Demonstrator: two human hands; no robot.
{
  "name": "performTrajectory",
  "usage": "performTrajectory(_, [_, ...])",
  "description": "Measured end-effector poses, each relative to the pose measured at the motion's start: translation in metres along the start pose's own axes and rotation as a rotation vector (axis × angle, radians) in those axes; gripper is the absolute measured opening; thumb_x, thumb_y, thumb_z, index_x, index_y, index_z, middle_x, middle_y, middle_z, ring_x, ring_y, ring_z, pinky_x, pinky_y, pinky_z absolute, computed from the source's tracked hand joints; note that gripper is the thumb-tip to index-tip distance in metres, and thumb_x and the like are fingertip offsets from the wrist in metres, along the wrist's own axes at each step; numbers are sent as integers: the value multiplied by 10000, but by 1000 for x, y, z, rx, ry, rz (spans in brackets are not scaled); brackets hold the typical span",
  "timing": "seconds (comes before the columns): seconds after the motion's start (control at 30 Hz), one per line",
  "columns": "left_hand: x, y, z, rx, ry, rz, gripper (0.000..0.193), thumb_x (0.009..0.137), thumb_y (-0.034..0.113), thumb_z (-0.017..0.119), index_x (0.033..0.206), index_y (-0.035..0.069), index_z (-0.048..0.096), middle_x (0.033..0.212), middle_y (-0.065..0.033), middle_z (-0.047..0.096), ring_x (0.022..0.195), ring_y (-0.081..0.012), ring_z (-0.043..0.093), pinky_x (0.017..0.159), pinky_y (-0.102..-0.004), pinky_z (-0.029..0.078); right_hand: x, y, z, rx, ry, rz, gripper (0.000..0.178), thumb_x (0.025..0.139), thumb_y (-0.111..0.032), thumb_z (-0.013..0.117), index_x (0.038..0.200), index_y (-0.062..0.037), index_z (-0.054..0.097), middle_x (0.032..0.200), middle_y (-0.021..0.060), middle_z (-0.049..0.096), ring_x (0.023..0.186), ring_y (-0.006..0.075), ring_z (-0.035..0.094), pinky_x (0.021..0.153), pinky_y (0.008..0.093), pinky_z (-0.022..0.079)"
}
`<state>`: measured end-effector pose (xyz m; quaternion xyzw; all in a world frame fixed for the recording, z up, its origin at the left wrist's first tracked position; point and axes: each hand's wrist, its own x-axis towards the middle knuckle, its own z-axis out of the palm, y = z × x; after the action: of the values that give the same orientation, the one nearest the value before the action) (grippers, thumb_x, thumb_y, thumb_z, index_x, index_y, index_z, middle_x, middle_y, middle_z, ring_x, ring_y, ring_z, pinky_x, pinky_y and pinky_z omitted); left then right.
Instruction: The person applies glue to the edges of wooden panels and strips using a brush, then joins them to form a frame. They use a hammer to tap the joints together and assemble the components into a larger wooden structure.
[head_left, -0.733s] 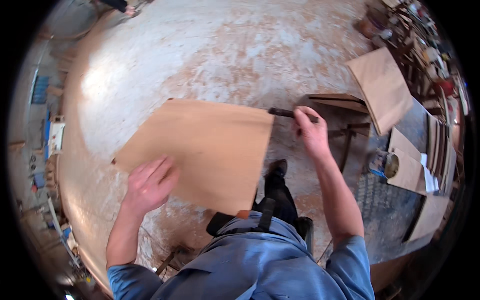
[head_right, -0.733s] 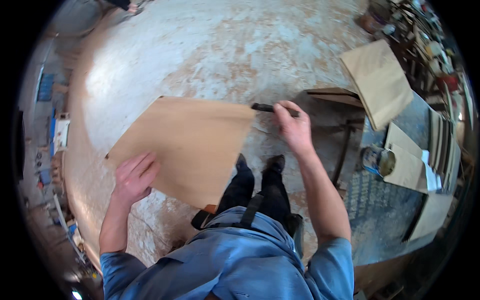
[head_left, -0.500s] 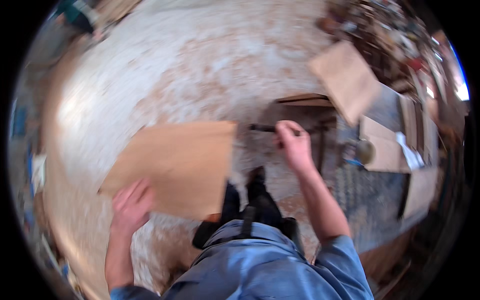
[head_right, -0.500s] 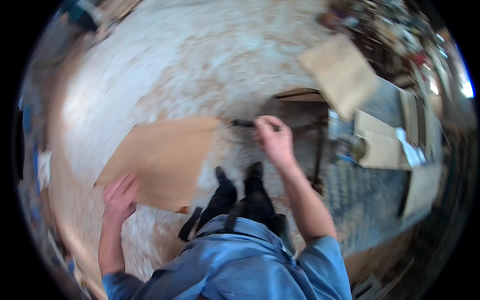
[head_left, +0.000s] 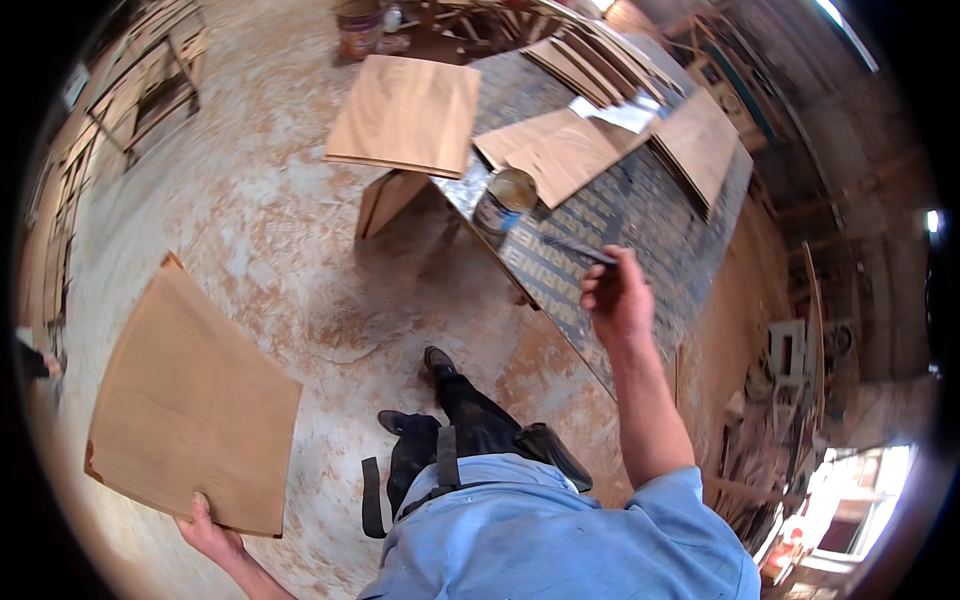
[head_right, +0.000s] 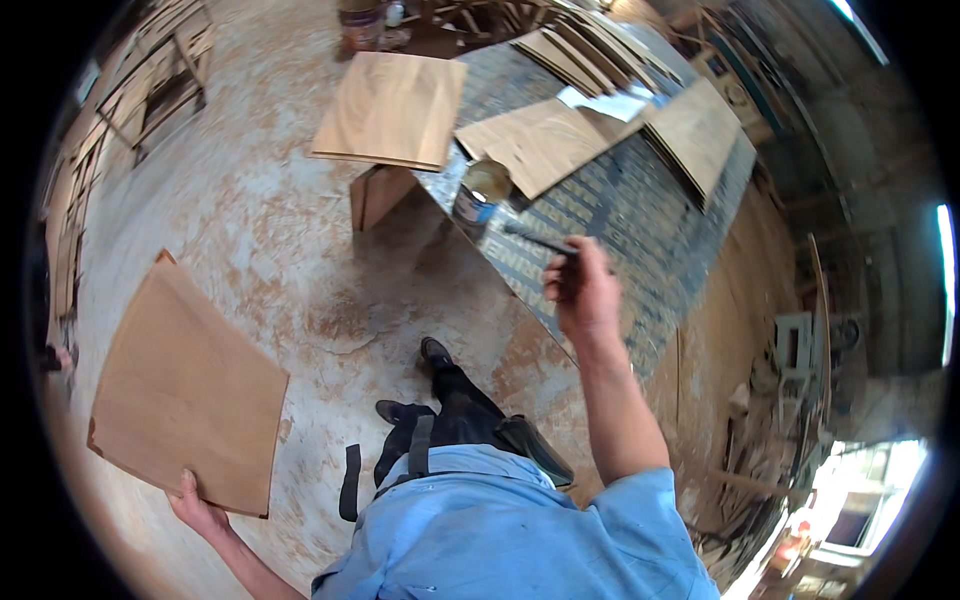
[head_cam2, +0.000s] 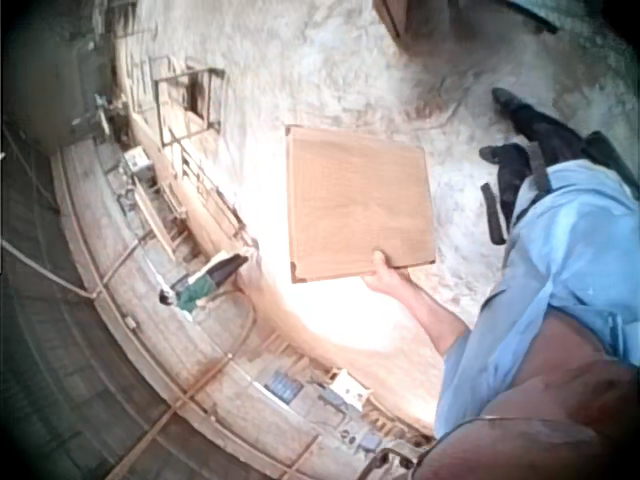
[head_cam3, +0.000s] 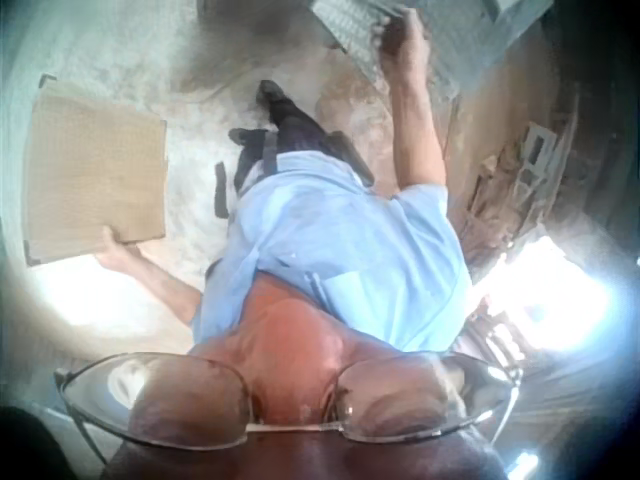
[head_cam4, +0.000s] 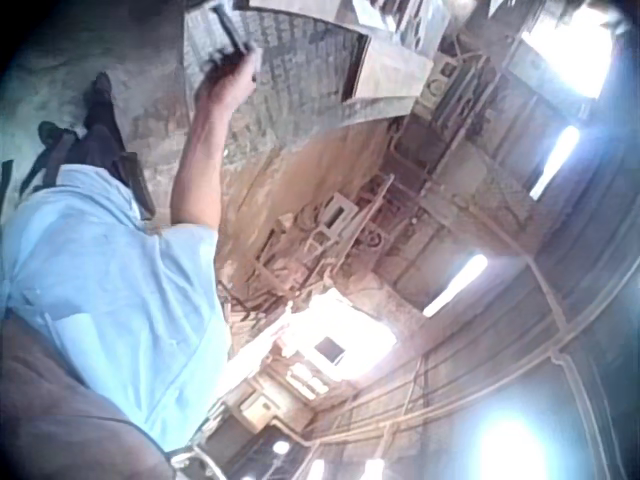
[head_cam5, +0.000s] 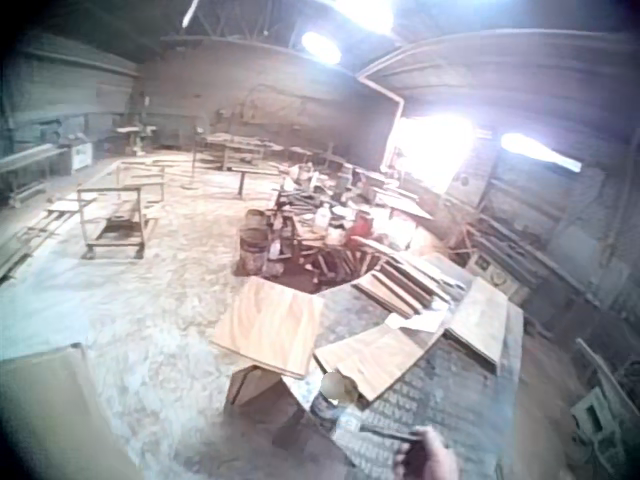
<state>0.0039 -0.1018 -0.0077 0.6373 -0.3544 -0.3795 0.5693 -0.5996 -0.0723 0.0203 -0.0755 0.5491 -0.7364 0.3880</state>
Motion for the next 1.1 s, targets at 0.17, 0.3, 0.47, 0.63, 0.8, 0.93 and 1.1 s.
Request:
performTrajectory(0.17, [11,15,88,-430,-297,-141,444,884,44,521,1309,-42,426,1259,-150,534,1131,-251,532,975,-394,450,-35,-79,-77,286,78,-272,288,955,-430,494,955,-162,599,758,18,601,656,172,561,509,294,411])
performTrajectory(0.3, [-12,15,178,-568,-595,-233,435,863,27,511,1289,-33,442,1205,-130,569,1099,-235,556,953,-388,467,-62,-130,-114,342,4,-459,306,954,-426,495,980,-145,615,785,31,616,676,177,560,518,302,413])
performTrajectory(0.47, [-109,31,328,-407,-919,-409,407,861,17,501,1264,-21,462,1168,-119,591,1041,-224,585,909,-374,492,-79,-147,-170,428,47,-538,316,956,-418,493,998,-130,616,786,51,614,678,201,549,514,308,394])
performTrajectory(0.63, [-196,-3,438,-86,-1119,-558,378,822,19,533,1196,-36,519,1104,-117,618,966,-222,614,853,-361,516,-112,-135,-249,469,334,-509,305,944,-429,510,1000,-146,608,762,19,563,653,178,508,489,298,363])
performTrajectory(0.8, [-302,-68,513,-79,-1264,-901,349,794,36,588,1135,-39,578,1065,-129,640,956,-248,624,852,-408,512,-167,-127,-325,433,608,-544,285,935,-399,540,989,-135,635,751,-5,552,643,139,462,455,253,331])
performTrajectory(0.93, [-359,-114,541,-245,-1267,-1080,391,828,58,578,1202,-43,527,1105,-172,623,1006,-298,619,900,-476,496,-197,-123,-362,397,742,-577,317,944,-391,536,1048,-99,603,789,14,546,666,139,462,470,258,326])
performTrajectory(1.1, [-399,-121,586,-359,-1158,-1232,381,842,56,549,1210,-36,515,1130,-185,602,1034,-334,607,903,-526,491,-199,-123,-369,338,718,-587,316,957,-375,512,1077,-92,586,826,-16,522,660,125,434,483,258,329])
